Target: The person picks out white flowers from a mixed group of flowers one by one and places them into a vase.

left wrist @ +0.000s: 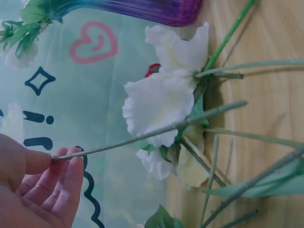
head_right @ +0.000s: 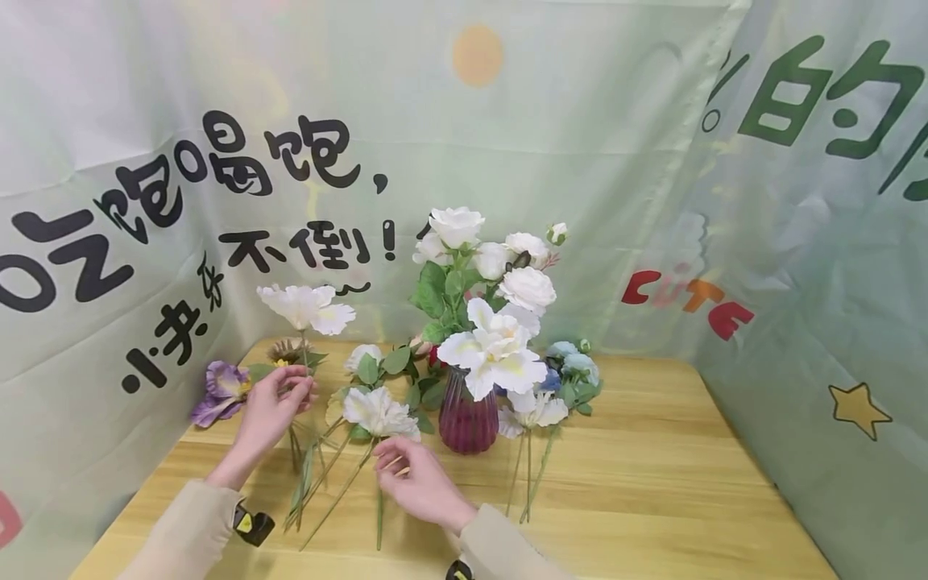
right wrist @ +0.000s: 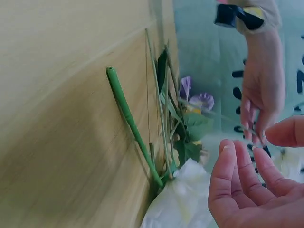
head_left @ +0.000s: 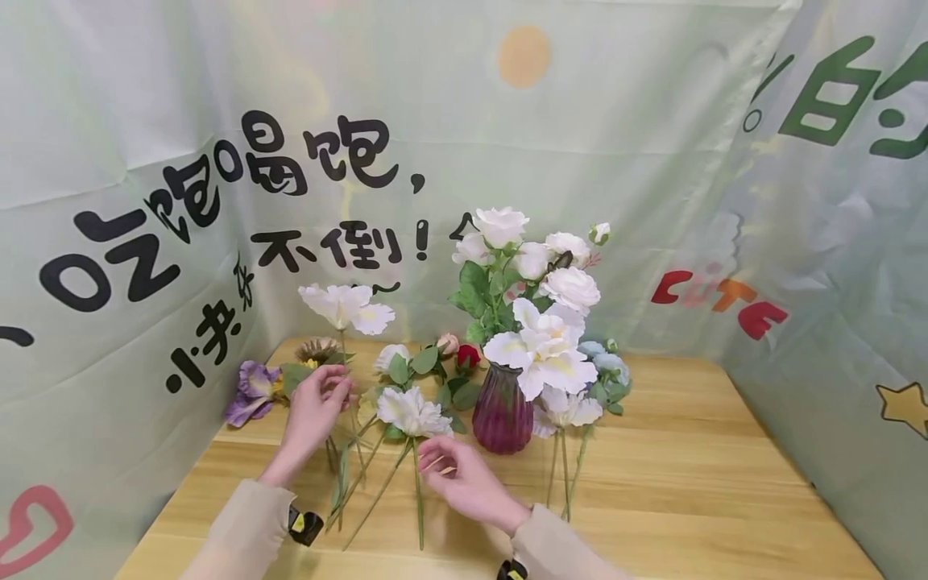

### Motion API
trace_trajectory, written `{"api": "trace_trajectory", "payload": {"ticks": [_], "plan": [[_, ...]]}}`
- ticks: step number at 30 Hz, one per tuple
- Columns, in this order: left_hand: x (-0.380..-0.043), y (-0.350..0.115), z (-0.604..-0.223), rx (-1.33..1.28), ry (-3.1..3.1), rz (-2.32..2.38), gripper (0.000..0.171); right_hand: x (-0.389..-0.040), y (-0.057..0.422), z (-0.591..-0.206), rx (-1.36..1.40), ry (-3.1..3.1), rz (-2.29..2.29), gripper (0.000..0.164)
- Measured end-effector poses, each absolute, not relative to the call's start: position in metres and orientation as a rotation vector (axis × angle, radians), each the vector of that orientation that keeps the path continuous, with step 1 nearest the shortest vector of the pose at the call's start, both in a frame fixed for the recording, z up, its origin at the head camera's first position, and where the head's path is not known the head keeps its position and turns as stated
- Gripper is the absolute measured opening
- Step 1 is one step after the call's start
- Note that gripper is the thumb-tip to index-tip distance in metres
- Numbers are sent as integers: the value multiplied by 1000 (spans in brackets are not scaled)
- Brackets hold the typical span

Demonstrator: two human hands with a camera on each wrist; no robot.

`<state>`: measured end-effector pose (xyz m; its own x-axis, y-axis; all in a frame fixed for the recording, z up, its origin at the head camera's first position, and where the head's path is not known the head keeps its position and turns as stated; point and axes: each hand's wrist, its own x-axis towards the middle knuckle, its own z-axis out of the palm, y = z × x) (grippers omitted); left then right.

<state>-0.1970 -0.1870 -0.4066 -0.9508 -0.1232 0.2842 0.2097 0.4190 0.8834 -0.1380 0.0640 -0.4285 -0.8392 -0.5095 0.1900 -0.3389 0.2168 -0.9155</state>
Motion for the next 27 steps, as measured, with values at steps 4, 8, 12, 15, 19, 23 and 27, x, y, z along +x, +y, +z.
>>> {"api": "trace_trajectory", "payload": {"ticks": [4, 8, 12, 15, 19, 23, 27], "plan": [[-200, -184, -402, -78, -2327, -1559, 22, -141, 55, -441, -874, 2362, -1641, 26], [-205, -179, -396, -116, -2289, -1564, 22, -143, 55, -449, -915, 2373, -1643, 28], [-210, -173, -391, -147, -2259, -1570, 23, -143, 58, -454, -914, 2399, -1641, 30], [-212, -166, -384, -158, -2231, -1580, 23, -140, 62, -450, -899, 2427, -1646, 31], [-214, -154, -373, -208, -2168, -1630, 20, -138, 73, -446, -866, 2471, -1656, 31], [-216, -140, -362, -269, -2113, -1677, 19, -144, 86, -459, -829, 2493, -1689, 32], [-212, -125, -342, -326, -2084, -1717, 21, -144, 100, -461, -794, 2522, -1697, 32]]}}
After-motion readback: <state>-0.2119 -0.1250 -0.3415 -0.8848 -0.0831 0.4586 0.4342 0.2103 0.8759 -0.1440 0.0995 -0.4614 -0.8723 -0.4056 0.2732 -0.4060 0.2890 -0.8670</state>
